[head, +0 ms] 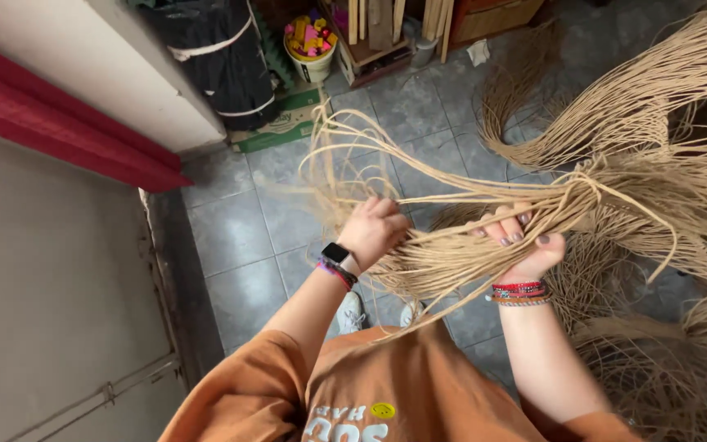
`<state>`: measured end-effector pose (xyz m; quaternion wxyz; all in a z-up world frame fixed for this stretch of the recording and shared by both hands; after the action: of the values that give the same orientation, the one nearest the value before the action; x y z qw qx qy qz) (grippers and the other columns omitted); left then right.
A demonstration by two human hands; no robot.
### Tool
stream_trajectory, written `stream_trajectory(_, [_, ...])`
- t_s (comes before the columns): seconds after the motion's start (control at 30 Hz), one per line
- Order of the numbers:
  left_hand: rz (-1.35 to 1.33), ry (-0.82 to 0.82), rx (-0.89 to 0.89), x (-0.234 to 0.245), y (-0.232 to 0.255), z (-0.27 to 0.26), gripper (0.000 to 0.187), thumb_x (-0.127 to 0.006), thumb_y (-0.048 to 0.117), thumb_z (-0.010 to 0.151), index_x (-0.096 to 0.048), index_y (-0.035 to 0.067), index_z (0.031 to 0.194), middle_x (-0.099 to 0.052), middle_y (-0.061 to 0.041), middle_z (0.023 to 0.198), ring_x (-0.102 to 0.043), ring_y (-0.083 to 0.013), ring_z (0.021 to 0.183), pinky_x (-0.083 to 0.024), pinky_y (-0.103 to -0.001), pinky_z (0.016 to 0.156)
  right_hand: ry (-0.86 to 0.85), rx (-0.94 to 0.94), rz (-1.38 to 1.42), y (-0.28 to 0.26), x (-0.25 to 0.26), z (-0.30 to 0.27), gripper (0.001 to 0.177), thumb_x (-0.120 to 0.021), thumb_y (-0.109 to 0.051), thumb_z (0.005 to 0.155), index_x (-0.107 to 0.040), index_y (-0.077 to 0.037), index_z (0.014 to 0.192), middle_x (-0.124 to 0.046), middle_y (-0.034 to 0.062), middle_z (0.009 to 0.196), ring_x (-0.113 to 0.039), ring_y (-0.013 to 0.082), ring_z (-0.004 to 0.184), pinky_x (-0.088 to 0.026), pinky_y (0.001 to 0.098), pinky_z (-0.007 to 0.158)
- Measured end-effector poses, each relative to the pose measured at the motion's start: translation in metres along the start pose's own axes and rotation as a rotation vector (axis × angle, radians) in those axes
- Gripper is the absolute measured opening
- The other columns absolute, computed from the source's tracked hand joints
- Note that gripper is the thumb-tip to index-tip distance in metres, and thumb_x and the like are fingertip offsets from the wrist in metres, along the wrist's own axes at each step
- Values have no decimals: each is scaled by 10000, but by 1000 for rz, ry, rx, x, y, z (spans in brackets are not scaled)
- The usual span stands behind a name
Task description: Tying natural fibers onto a circular frame to create a decorative furniture piece
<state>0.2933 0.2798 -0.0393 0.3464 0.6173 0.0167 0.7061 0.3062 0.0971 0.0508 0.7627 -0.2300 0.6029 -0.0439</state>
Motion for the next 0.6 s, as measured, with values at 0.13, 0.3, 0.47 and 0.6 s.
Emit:
stream_trajectory(0.13, [19, 69, 352, 3, -75, -30, 165, -637, 370, 994, -728, 242, 1045, -672, -15, 924, -687, -262, 911, -571, -400, 807, 246, 167, -73, -28, 46, -5, 282, -642, -313, 656, -504, -223, 886, -476, -102, 709, -549, 101, 706, -538, 340, 753])
stream_trajectory(0.3, [121, -387, 945, -30, -161, -104, 484, -386, 536, 1005, -745, 218, 946, -779, -43, 967, -760, -330, 975, -562, -493, 933, 242, 181, -159, -33, 54, -1, 313, -655, -391, 656, -636, -245, 932, -711, -36, 1066, -660, 199, 1199, -530, 548, 1057])
stream_trajectory(0.47, [34, -284, 721, 50, -41, -37, 476, -578, 531, 933, -790, 113, 847, -773, -143, 804, -760, -397, 866, -607, -530, 773, 132, 18, -162, 12, 20, -1, 213, -658, -341, 648, -556, -258, 815, -623, 12, 1463, -468, 309, 1483, -382, 659, 1161])
stream_trajectory(0.6, [-383, 124, 241, 66, 62, 3, 184, -605, 385, 1003, -697, 243, 932, -684, -7, 834, -713, -311, 860, -603, -429, 745, 111, 1, -184, 20, 9, -8, 206, -638, -336, 664, -514, -251, 806, -570, 32, 1522, -407, 333, 1516, -338, 682, 1174])
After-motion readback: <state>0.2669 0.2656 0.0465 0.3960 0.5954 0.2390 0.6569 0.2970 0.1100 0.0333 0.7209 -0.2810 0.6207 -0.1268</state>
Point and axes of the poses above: each hand's wrist, its own z-axis towards the middle knuckle, its own x-axis out of the back of the hand, y = z × x, the point moved 9 cm from there along z, towards the middle knuckle
